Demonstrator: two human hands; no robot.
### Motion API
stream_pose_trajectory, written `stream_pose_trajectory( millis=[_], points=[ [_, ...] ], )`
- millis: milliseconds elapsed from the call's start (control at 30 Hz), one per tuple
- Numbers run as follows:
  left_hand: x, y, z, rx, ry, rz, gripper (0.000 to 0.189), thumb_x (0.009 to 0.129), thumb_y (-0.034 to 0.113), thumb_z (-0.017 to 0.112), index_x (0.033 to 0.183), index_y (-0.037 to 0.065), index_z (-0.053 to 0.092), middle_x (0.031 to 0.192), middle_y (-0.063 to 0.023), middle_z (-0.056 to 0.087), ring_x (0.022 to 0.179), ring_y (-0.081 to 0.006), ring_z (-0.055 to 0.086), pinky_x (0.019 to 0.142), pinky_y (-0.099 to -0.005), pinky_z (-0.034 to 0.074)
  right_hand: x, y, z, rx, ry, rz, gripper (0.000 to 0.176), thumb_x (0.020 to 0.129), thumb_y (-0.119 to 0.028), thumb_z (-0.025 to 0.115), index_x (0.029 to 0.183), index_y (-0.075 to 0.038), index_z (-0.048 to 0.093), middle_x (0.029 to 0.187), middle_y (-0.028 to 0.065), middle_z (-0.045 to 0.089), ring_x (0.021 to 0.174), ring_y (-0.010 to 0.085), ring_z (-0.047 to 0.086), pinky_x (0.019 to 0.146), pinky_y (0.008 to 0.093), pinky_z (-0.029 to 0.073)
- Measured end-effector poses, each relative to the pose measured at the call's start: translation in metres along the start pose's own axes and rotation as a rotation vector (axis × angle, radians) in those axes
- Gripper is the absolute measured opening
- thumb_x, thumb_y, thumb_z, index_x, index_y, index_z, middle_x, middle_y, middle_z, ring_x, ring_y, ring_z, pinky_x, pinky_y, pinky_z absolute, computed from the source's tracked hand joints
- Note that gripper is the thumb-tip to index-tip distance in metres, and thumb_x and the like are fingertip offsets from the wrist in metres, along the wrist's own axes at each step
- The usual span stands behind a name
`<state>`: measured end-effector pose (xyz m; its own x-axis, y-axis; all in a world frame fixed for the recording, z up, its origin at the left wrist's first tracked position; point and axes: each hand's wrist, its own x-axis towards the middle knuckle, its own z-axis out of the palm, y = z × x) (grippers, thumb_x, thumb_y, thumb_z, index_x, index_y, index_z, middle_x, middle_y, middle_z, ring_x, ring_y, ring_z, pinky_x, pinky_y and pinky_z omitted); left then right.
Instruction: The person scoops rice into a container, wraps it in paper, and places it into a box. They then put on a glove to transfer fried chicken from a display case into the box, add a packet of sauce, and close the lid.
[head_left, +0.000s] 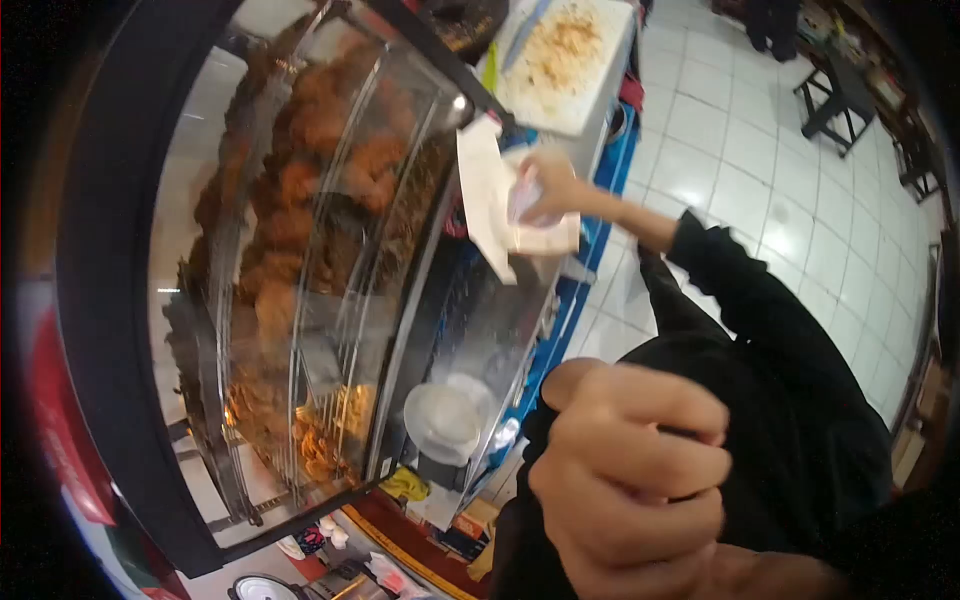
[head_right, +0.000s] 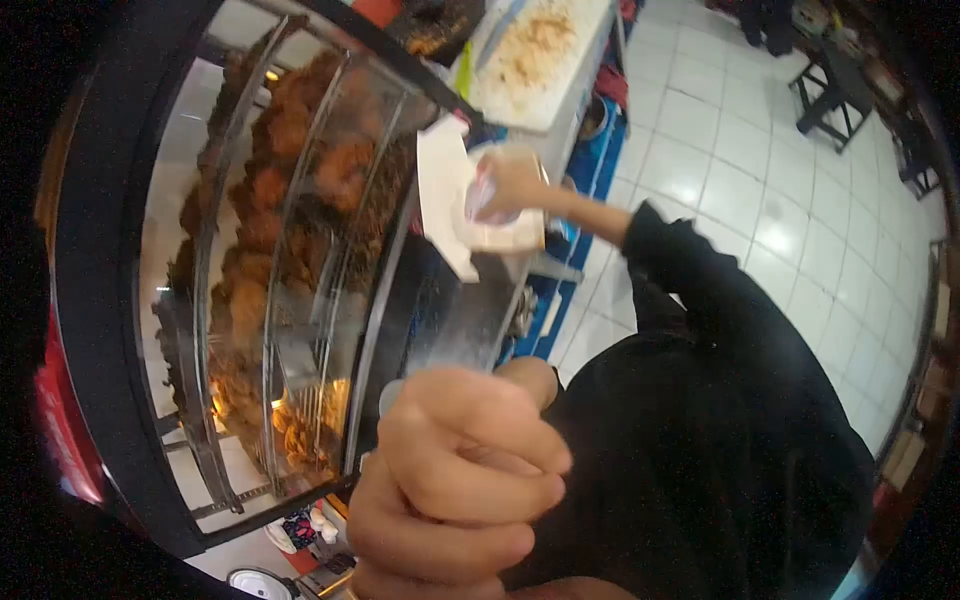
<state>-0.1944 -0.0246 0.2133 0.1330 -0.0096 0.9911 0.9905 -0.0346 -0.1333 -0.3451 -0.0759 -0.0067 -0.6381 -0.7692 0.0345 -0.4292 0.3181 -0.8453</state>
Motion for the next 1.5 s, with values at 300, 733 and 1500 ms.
stream_pose_trajectory(
  millis=[300, 733, 1500],
  points=[
    [0.015, -0.134, -0.025, 0.416, 0.367, -0.541, 0.008, 0.074, 0.003, 0.053, 0.077, -0.001, 0.047, 0.072, -0.0130, 0.049, 0.052, -0.0252, 0.055, 0.044, -0.0358, 0.051, 0.054, 0.080, 0.052, -0.373, 0.158, -0.584, 0.062, 0.061, -0.038, 0.064, 0.109, -0.003, 0.045, 0.084, 0.0152, 0.058, 0.080, 0.0226, 0.057, 0.071, 0.0293, 0.044],
    [-0.044, -0.194, -0.019, 1.286, 0.217, -0.617, 0.004, 0.072, -0.004, 0.053, 0.073, -0.005, 0.049, 0.067, -0.0150, 0.054, 0.052, -0.0218, 0.058, 0.049, -0.0284, 0.048, 0.300, 0.097, -0.056, -0.395, 0.075, -0.262, 0.028, 0.061, -0.028, 0.067, 0.075, -0.005, 0.058, 0.080, 0.0141, 0.054, 0.074, 0.0290, 0.053, 0.064, 0.0377, 0.043],
    [-0.181, -0.382, 0.019, 1.061, -0.076, -1.379, 0.007, 0.079, 0.005, 0.052, 0.078, -0.001, 0.056, 0.063, -0.0070, 0.056, 0.056, -0.0119, 0.054, 0.054, -0.0221, 0.042, -0.015, 0.240, -0.477, 1.654, 0.217, -0.109, 0.041, 0.077, -0.015, 0.046, 0.116, -0.003, 0.041, 0.118, 0.0165, 0.042, 0.099, 0.0304, 0.048, 0.080, 0.0491, 0.041]
  ],
)
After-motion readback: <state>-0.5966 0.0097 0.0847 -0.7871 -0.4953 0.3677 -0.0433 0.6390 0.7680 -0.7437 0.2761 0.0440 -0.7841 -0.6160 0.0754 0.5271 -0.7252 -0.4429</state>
